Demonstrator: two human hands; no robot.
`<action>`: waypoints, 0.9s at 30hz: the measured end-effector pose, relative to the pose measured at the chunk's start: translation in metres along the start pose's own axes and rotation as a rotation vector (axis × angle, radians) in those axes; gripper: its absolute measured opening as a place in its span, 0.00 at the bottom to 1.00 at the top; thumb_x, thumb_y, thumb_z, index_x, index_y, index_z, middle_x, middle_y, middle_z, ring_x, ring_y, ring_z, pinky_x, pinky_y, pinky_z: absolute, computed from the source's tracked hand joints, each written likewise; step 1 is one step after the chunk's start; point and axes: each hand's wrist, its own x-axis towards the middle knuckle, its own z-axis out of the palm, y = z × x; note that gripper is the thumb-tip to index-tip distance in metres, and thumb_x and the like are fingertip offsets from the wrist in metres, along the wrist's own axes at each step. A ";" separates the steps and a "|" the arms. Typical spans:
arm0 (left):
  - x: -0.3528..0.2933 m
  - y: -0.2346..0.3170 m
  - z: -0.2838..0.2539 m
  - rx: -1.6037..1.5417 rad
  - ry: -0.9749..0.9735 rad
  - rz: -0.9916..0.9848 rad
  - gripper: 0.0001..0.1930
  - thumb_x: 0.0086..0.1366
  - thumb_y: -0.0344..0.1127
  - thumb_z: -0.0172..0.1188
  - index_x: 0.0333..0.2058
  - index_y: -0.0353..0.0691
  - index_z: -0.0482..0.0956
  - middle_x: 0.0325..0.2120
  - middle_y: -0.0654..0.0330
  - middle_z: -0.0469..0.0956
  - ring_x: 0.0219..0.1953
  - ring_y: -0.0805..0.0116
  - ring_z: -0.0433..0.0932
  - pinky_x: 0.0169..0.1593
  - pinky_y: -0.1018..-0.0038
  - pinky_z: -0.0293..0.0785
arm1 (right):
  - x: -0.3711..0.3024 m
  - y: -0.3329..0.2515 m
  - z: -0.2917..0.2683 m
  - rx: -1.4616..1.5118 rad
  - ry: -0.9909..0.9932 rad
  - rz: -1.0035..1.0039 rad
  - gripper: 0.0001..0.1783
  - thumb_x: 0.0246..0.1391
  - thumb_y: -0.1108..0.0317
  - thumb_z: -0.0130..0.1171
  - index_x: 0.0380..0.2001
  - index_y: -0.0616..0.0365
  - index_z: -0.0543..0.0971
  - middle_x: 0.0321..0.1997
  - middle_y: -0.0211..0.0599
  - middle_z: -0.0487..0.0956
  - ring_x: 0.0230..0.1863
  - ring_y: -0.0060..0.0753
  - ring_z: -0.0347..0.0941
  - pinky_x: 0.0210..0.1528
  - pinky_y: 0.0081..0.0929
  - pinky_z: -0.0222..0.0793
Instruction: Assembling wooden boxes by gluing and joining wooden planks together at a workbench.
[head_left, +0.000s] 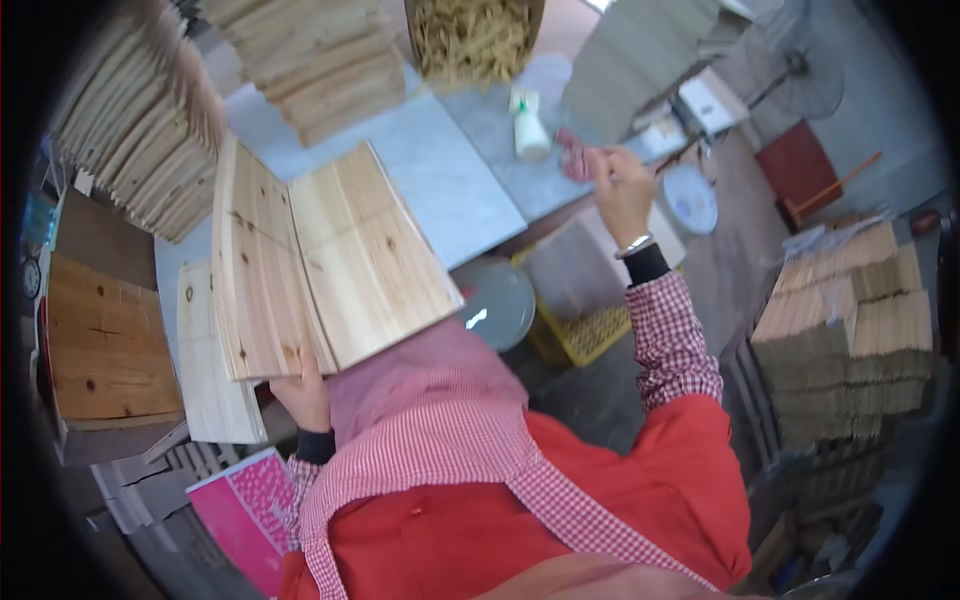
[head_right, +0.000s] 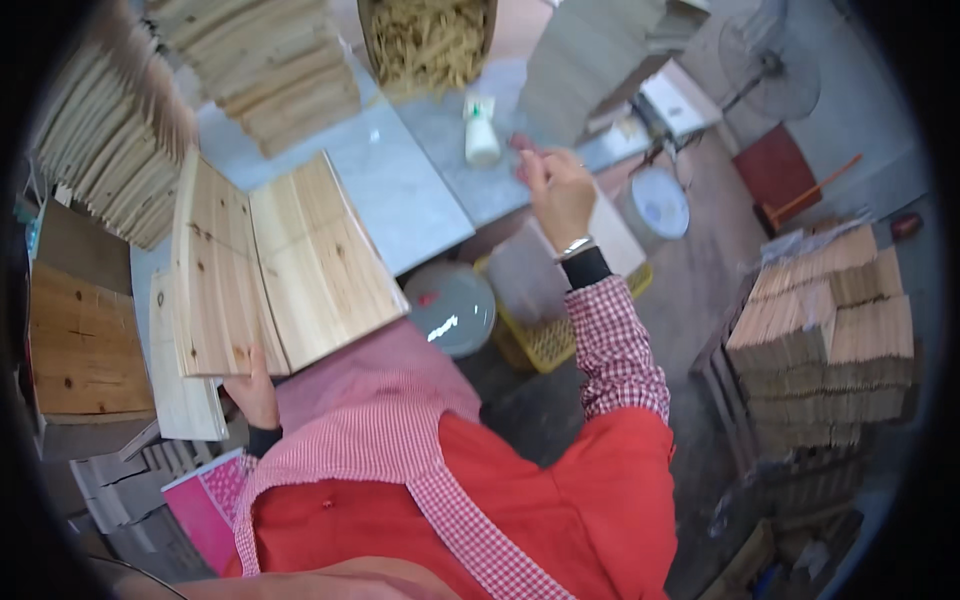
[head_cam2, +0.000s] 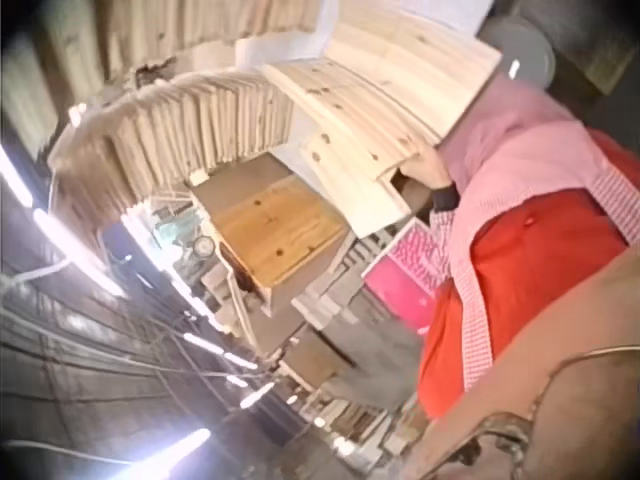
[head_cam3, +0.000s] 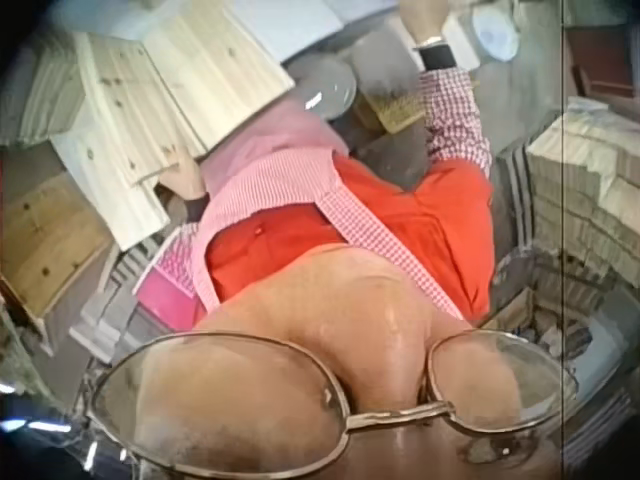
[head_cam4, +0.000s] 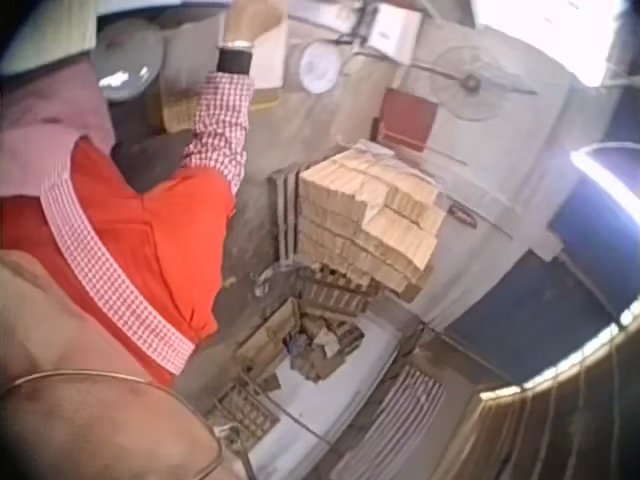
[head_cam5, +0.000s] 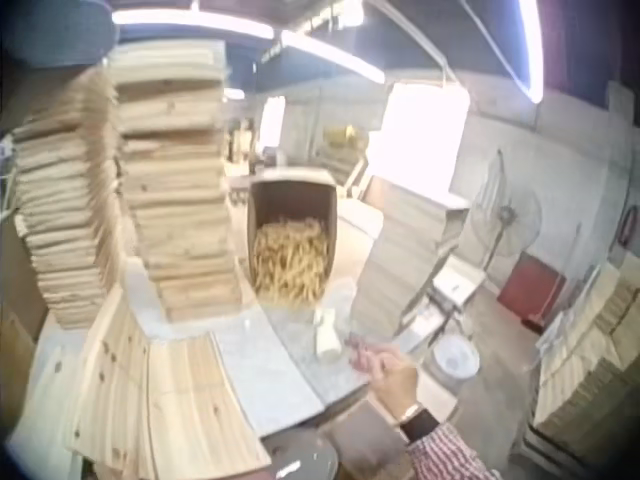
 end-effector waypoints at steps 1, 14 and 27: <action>-0.001 -0.001 -0.003 0.026 -0.022 -0.043 0.16 0.62 0.27 0.60 0.45 0.21 0.71 0.44 0.51 0.76 0.44 0.67 0.74 0.49 0.71 0.70 | 0.026 0.011 -0.007 -0.037 0.234 -0.199 0.13 0.51 0.59 0.62 0.27 0.59 0.79 0.40 0.45 0.79 0.41 0.51 0.74 0.44 0.40 0.69; -0.013 -0.012 -0.005 -0.022 0.165 0.065 0.13 0.58 0.28 0.62 0.38 0.22 0.76 0.34 0.49 0.82 0.38 0.67 0.80 0.39 0.70 0.75 | 0.312 0.090 -0.063 -1.053 -0.369 -0.188 0.17 0.58 0.61 0.44 0.33 0.57 0.82 0.41 0.47 0.80 0.43 0.52 0.77 0.40 0.51 0.74; -0.001 -0.008 0.000 -0.024 0.130 0.066 0.14 0.57 0.31 0.62 0.35 0.22 0.77 0.28 0.43 0.81 0.33 0.60 0.83 0.35 0.68 0.75 | 0.290 0.052 -0.103 -1.219 -0.479 -0.178 0.17 0.44 0.57 0.66 0.38 0.49 0.78 0.43 0.41 0.80 0.46 0.50 0.76 0.44 0.48 0.74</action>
